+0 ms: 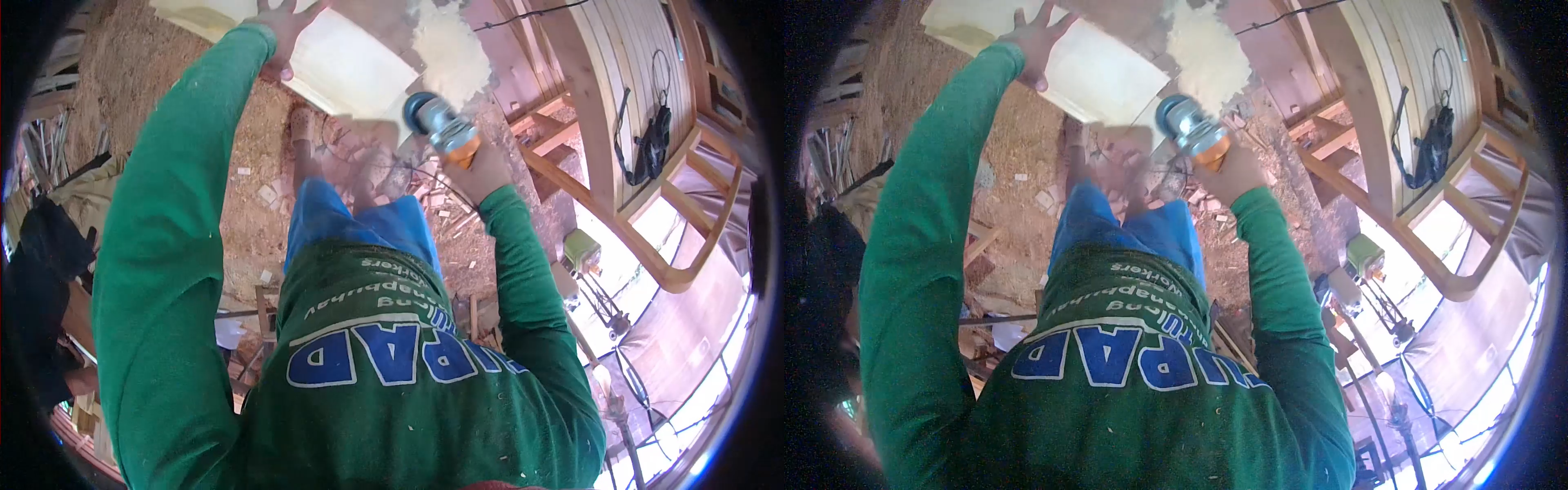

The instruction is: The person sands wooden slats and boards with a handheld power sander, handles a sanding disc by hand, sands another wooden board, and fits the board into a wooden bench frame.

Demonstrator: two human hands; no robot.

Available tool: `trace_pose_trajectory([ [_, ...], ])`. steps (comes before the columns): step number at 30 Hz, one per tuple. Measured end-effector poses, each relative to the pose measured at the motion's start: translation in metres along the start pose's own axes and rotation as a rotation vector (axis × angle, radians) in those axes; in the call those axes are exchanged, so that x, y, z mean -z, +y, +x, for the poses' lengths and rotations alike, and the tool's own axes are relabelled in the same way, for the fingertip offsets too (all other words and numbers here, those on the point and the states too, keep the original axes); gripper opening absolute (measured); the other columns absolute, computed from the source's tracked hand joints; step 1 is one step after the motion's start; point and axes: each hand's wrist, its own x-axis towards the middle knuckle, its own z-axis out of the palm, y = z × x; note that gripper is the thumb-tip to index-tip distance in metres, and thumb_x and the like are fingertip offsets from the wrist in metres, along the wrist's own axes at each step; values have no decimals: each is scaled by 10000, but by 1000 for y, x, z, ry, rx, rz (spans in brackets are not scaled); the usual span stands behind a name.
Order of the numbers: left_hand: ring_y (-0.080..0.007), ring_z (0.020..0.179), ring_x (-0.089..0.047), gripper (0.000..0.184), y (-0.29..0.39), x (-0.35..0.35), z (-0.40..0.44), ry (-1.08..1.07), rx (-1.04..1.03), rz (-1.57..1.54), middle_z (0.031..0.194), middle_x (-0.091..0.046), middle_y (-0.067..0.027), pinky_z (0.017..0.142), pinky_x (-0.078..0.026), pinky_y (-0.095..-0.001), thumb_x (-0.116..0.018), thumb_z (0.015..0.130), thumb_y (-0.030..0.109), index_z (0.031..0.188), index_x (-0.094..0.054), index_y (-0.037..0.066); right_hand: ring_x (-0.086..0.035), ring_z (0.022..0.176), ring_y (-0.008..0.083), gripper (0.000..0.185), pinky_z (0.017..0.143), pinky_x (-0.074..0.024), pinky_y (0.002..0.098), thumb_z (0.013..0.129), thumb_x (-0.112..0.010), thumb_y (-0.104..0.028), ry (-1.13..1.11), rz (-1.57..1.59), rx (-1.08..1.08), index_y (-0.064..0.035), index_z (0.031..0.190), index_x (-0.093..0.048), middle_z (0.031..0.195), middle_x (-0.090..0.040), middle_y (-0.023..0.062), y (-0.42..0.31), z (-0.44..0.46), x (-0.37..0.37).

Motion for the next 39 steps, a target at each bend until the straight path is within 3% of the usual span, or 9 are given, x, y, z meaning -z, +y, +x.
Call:
trace_pose_trajectory([
  [4,-480,1577,29,1500,5,7,-2,-25,39,19,1712,-86,-256,1227,-74,-712,-972,555,502,1665,-53,86,-739,878,426,720,824,-601,482,744,-808,-396,-115,-253,72,101,1211,-575,910,-741,254,-10,-13,-19],
  [9,-574,1540,-2,1501,8,8,-5,-46,105,-44,1699,12,-305,1243,-109,-668,-974,568,493,1676,-12,173,-713,1021,440,769,889,-578,522,762,-815,-411,-11,70,-51,77,1281,-527,1050,-720,290,3,2,0],
  [13,-627,1510,-31,1514,3,4,0,-37,118,-41,1684,78,-330,1251,-132,-637,-977,568,489,1676,23,241,-722,991,438,719,840,-591,513,774,-801,-392,-82,-217,8,55,1271,-535,1025,-726,276,-6,-23,-34],
  [17,-616,1517,-14,1523,2,-7,2,-24,108,-79,1680,80,-339,1251,-117,-640,-979,566,474,1675,36,229,-729,942,444,719,812,-597,507,768,-805,-395,-17,49,-72,53,1267,-547,971,-732,272,13,-20,-34],
  [24,-597,1528,0,1537,-5,-11,8,22,81,-58,1681,69,-341,1249,-99,-649,-987,543,455,1676,25,220,-726,933,453,796,813,-594,501,759,-804,-374,32,-97,28,124,1307,-513,984,-725,289,-16,-37,-48],
  [29,-616,1518,1,1549,-4,-9,5,12,65,-79,1695,72,-308,1245,-143,-648,-1002,520,414,1677,15,255,-724,967,436,678,828,-590,491,738,-843,-333,55,64,-39,42,1212,-536,996,-723,275,-7,-20,-33],
  [32,-637,1506,-8,1542,-5,-2,0,-9,117,-146,1698,83,-295,1238,-183,-646,-1006,522,395,1675,12,288,-724,947,439,721,819,-591,496,736,-838,-351,-46,71,17,56,1247,-533,996,-725,269,-17,-28,-39],
  [33,-642,1502,-9,1540,-3,-1,-3,-17,125,-160,1698,87,-296,1236,-194,-644,-1006,524,395,1675,12,297,-727,933,435,782,815,-591,498,734,-833,-376,-7,-90,22,62,1298,-516,1000,-728,265,-20,-32,-45],
  [39,-641,1502,-12,1532,-2,-12,3,24,118,-135,1702,92,-284,1244,-193,-627,-1010,530,391,1676,0,282,-739,933,401,646,809,-592,478,745,-820,-364,59,57,-48,54,1192,-614,979,-735,264,-16,-15,-18],
])
